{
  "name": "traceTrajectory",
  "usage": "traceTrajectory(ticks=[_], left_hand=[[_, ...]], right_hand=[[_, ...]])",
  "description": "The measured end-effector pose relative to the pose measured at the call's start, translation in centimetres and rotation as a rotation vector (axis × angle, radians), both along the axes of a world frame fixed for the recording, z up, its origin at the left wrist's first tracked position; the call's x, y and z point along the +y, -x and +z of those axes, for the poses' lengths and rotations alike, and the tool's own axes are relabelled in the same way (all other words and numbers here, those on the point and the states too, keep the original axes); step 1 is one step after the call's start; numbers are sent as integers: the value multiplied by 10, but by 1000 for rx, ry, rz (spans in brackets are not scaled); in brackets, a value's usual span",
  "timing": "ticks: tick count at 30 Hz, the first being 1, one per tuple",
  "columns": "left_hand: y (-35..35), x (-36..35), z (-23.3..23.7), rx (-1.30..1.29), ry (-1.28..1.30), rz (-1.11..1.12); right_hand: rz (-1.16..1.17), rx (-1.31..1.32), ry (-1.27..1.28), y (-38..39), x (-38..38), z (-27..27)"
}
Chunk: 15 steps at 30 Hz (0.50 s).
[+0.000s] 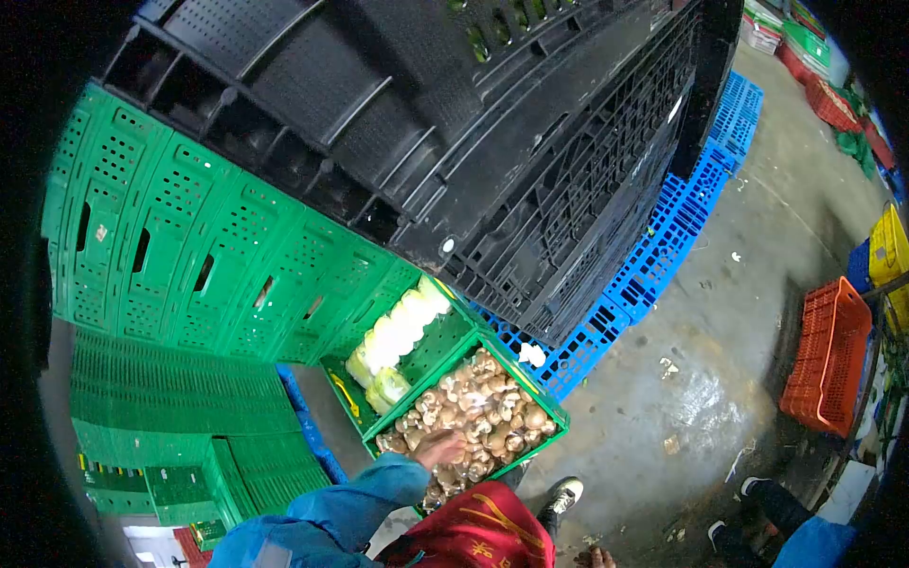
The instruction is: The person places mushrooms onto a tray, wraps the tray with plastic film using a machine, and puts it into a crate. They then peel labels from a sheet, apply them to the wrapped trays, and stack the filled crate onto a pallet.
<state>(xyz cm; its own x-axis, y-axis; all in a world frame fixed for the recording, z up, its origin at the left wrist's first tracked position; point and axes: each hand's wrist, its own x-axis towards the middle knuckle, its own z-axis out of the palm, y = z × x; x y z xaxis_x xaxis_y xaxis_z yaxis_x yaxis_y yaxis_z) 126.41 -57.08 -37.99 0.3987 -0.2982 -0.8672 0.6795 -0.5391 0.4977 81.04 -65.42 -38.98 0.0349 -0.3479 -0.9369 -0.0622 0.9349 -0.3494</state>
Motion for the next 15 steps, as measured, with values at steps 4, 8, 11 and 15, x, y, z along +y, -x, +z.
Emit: traceTrajectory(ticks=[4, 8, 11, 15], left_hand=[[18, -4, 2, -1, 21, -7], [46, 7, -6, 2, 85, 26], [62, 15, -8, 56, 128, 67], [82, 18, -20, 35, 70, -94]], right_hand=[[136, 13, 28, 11, -21, 9], [169, 207, 16, 40, -7, 3], [316, 247, -38, 71, 0, -5], [188, 218, 2, 127, 12, -37]])
